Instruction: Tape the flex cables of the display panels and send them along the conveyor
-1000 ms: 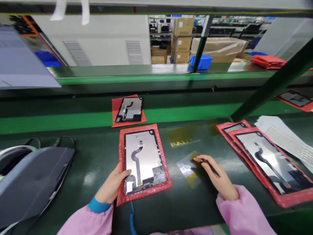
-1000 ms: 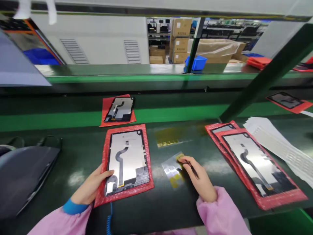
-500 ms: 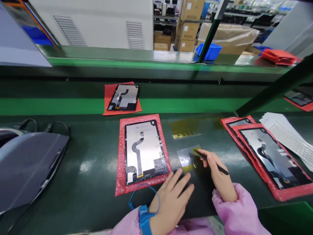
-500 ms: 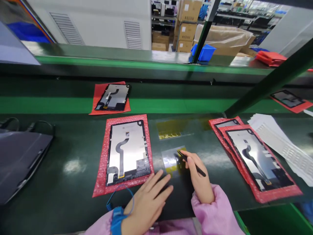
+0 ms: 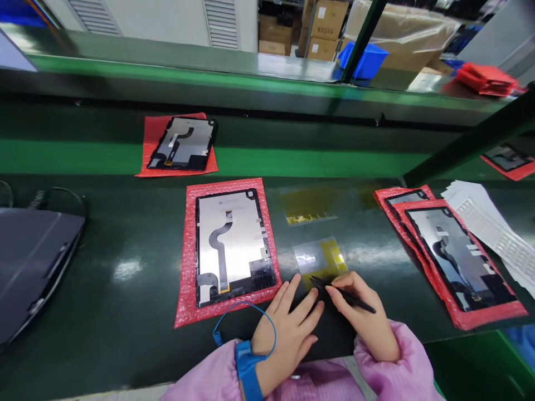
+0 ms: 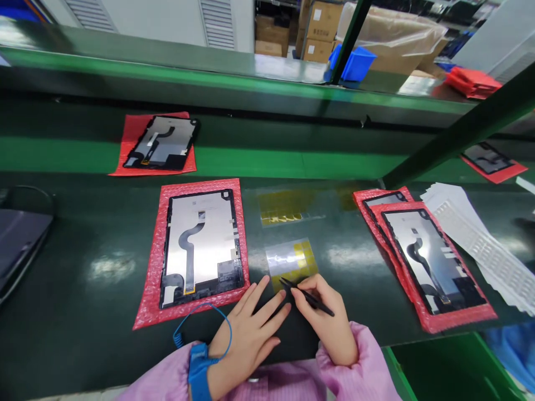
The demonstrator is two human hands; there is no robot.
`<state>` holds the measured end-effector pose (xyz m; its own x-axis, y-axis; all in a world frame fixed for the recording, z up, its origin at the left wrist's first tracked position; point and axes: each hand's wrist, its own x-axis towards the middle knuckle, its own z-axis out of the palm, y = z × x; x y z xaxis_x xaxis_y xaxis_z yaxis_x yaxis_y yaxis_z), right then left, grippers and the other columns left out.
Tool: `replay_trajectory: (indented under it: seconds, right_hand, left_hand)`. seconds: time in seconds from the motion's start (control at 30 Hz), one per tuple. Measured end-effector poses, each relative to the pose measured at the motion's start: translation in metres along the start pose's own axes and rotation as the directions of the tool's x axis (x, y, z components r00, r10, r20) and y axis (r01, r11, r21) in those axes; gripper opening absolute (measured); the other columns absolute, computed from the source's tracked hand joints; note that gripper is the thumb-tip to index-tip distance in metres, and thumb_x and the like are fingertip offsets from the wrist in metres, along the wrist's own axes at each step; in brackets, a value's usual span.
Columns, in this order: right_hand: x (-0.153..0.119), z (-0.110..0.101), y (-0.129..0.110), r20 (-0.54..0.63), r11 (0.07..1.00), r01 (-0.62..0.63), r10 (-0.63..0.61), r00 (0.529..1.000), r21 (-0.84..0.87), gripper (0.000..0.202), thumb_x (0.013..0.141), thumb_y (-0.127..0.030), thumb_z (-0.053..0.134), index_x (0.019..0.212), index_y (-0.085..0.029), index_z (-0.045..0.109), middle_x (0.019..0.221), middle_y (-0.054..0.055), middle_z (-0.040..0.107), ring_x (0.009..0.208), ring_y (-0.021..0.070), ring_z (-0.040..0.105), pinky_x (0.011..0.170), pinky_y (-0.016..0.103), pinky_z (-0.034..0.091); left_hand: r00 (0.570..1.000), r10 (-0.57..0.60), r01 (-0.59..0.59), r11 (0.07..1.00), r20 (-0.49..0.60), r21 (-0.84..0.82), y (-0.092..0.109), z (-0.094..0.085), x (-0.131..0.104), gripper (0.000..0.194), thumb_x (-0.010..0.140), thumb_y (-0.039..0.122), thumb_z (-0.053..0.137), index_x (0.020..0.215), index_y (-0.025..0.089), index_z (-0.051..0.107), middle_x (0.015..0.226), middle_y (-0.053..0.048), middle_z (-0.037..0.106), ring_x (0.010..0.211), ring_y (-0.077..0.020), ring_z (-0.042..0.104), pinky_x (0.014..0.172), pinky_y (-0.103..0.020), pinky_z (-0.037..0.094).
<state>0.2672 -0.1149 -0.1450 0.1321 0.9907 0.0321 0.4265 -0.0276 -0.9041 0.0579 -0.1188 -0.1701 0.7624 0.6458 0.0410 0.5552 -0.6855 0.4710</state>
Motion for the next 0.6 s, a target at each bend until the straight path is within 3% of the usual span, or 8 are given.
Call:
replay_trajectory:
  seconds: [0.13,0.33,0.6]
  right_hand:
    - [-0.001,-0.002,-0.003,0.025,1.0,0.019,-0.019,0.999,0.005,0.017,0.088,-0.036,0.071,0.079,-0.024,0.063,0.07,0.0,0.068,0.058,0.0149,0.063,0.056,0.026,0.052]
    - [-0.001,0.0,0.002,0.023,0.993,-0.104,0.103,0.994,0.052,0.024,0.089,-0.04,0.072,0.075,-0.024,0.061,0.063,-0.003,0.065,0.045,0.0115,0.057,0.047,0.024,0.048]
    - [-0.002,-0.001,0.008,0.012,0.986,-0.122,0.121,0.993,0.115,0.028,0.088,-0.045,0.074,0.077,-0.023,0.061,0.064,-0.002,0.065,0.047,0.0118,0.058,0.047,0.024,0.049]
  left_hand:
    - [1.0,-0.015,0.015,1.0,0.007,-0.02,0.001,-0.002,0.001,0.071,0.095,0.03,0.063,0.159,0.029,0.034,0.165,0.0,0.039,0.159,-0.032,-0.003,0.128,-0.054,0.017]
    - [1.0,-0.017,0.018,0.999,0.025,-0.047,0.003,-0.007,0.002,0.072,0.092,0.026,0.065,0.158,0.026,0.037,0.166,-0.001,0.038,0.159,-0.034,-0.004,0.128,-0.054,0.016]
    - [0.997,-0.034,0.04,0.996,0.069,-0.081,0.005,-0.013,0.004,0.065,0.095,0.025,0.061,0.157,0.027,0.039,0.167,0.0,0.035,0.158,-0.0349,0.003,0.127,-0.056,0.019]
